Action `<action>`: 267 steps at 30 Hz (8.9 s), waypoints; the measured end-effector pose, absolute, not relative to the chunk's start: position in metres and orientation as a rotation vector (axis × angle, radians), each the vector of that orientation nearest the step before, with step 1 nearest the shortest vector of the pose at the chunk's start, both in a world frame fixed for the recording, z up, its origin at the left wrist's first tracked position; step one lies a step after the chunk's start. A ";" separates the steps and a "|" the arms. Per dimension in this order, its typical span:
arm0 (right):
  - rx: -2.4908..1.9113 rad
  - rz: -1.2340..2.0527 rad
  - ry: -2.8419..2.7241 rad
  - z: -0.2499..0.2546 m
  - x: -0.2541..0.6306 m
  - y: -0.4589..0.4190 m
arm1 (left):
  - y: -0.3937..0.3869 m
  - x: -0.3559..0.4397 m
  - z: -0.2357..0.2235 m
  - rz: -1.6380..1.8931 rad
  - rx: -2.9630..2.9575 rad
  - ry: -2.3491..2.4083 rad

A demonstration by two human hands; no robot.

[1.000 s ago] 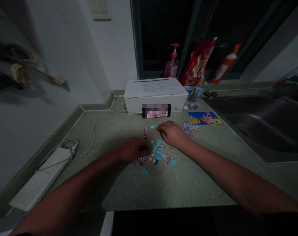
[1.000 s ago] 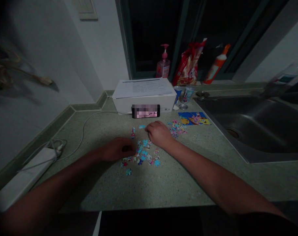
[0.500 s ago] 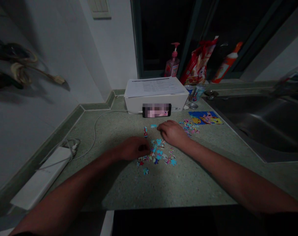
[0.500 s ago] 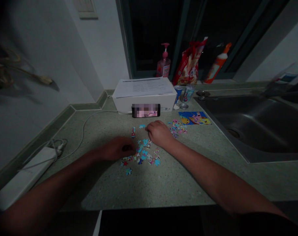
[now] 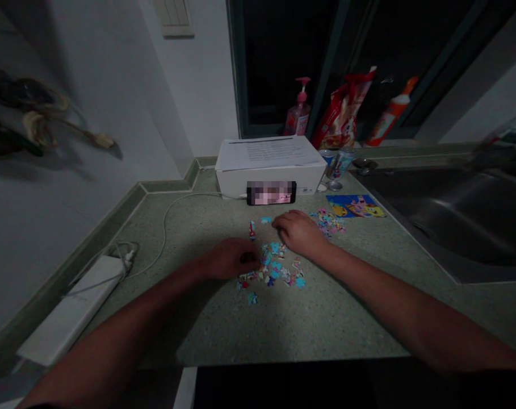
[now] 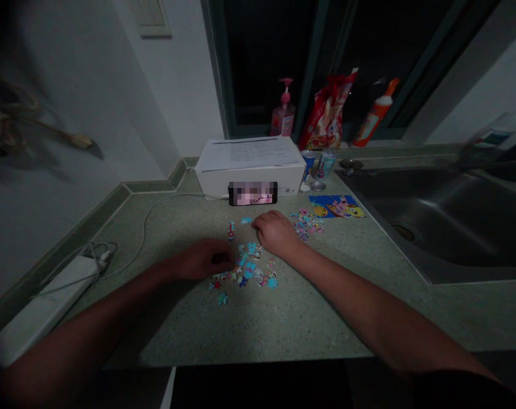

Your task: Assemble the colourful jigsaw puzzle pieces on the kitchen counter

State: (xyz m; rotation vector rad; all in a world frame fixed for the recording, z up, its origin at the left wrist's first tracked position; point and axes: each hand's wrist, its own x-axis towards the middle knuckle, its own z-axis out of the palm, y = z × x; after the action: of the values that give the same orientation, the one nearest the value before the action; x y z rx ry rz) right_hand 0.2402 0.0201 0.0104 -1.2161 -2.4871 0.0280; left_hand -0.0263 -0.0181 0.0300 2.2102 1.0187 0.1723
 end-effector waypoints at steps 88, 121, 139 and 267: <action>-1.197 -0.035 -2.509 0.009 0.241 0.020 | -0.015 -0.049 0.063 -0.188 2.148 0.906; -1.240 0.017 -2.497 0.012 0.240 0.018 | -0.018 -0.045 0.069 -0.109 2.103 0.943; -1.264 0.013 -2.520 0.016 0.239 0.016 | -0.017 -0.039 0.053 -0.038 2.166 0.878; -1.279 0.038 -2.516 0.014 0.241 0.018 | -0.031 -0.016 0.033 0.112 2.335 1.212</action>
State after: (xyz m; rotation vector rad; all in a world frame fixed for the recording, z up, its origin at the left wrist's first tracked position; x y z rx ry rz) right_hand 0.2406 0.0182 0.0145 -1.2790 -2.5160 0.0382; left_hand -0.0160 -0.0313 0.0334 2.3346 1.2120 0.1115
